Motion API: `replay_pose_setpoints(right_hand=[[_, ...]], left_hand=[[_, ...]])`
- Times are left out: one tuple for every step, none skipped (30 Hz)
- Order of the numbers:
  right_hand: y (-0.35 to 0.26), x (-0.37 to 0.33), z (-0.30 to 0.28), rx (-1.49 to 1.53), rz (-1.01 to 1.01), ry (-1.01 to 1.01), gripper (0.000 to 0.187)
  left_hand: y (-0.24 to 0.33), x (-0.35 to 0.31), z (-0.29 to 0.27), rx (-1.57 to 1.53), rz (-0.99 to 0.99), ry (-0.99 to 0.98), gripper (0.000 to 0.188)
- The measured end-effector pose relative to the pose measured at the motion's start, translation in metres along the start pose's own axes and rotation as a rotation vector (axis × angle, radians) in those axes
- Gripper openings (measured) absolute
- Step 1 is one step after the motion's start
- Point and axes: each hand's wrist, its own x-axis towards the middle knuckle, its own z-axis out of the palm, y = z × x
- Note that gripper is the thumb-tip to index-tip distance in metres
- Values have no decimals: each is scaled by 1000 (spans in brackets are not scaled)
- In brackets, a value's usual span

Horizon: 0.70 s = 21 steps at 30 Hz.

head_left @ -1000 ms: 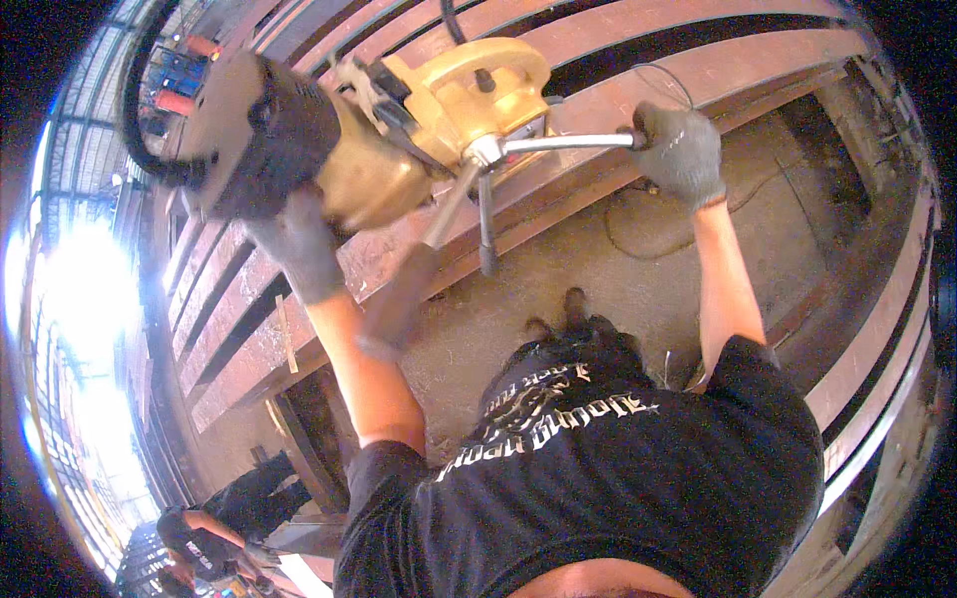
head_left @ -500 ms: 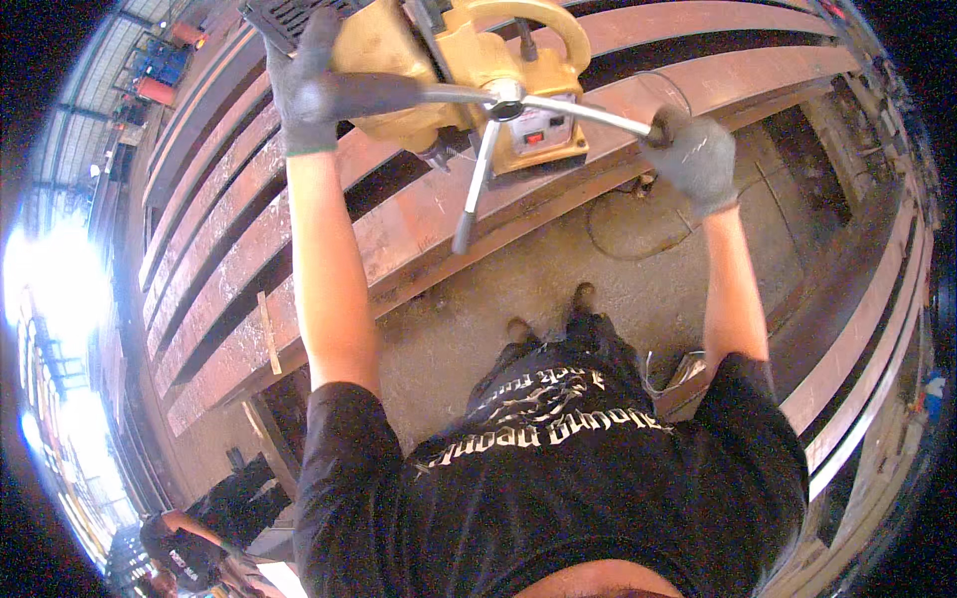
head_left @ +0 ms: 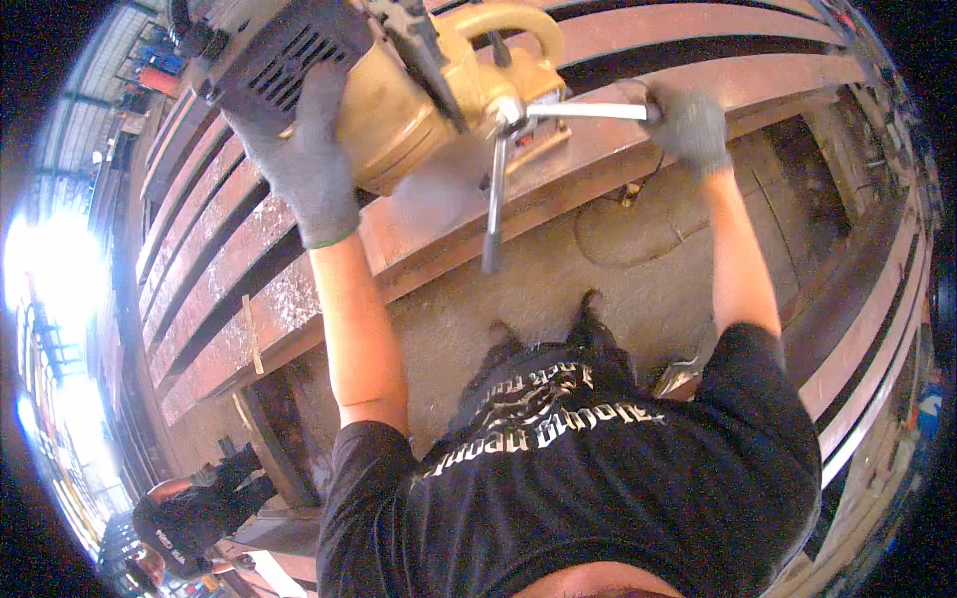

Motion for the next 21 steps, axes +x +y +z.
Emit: replay_pose_setpoints(right_hand=[[-9, -22, -6, 9, 61, -20, 25], [-23, -46, -13, 16, 122, -51, 25], [-43, -65, -25, 80, 114, 6, 25], [-60, -81, -36, 135, 118, 62, 26], [-69, -93, -41, 139, 107, 52, 25], [-78, -98, -46, 149, 97, 51, 24], [-82, -93, -46, 143, 55, 87, 22], [-80, -85, -46, 130, 21, 119, 21], [-74, -78, -44, 127, -17, 150, 20], [-60, -65, -40, 133, -38, 140, 20], [-40, -43, -33, 144, -57, 132, 19], [-17, -20, -26, 148, -78, 128, 18], [-10, -2, -25, 166, -125, 114, 18], [7, 18, -19, 192, -185, 96, 19], [26, 34, -10, 163, -246, 119, 19], [44, 51, 0, 144, -317, 143, 18], [57, 69, 11, 133, -392, 171, 19], [70, 85, 22, 119, -375, 148, 19], [79, 99, 29, 106, -356, 126, 19], [86, 108, 35, 87, -328, 102, 19], [88, 121, 37, 116, -392, 91, 20]], left_hand=[[-11, 6, -6, -69, -29, -40, 63], [-32, 14, -20, -120, -103, -65, 56], [-55, 25, -41, -165, -183, -85, 50], [-77, 34, -50, -222, -268, -110, 43], [-90, 42, -49, -210, -276, -107, 38], [-96, 55, -48, -195, -273, -108, 33], [-102, 64, -47, -177, -270, -105, 30], [-101, 72, -27, -119, -234, -83, 32], [-103, 75, -22, -17, -197, -139, 32], [-104, 78, -22, 90, -158, -191, 31], [-96, 79, -22, 244, -12, -233, 30], [-89, 79, -19, 402, 143, -255, 30], [-83, 80, -14, 535, 301, -252, 30], [-75, 74, -2, 256, -6, -135, 32], [-76, 70, -2, 324, 57, -145, 37], [-74, 66, -5, 398, 124, -147, 42], [-71, 62, -10, 479, 191, -143, 47], [-44, 45, 14, 428, 75, -61, 51], [-18, 28, 34, 356, 40, -6, 56], [6, 10, 55, 276, 10, 49, 61], [23, -4, 67, 212, 22, 82, 68]])
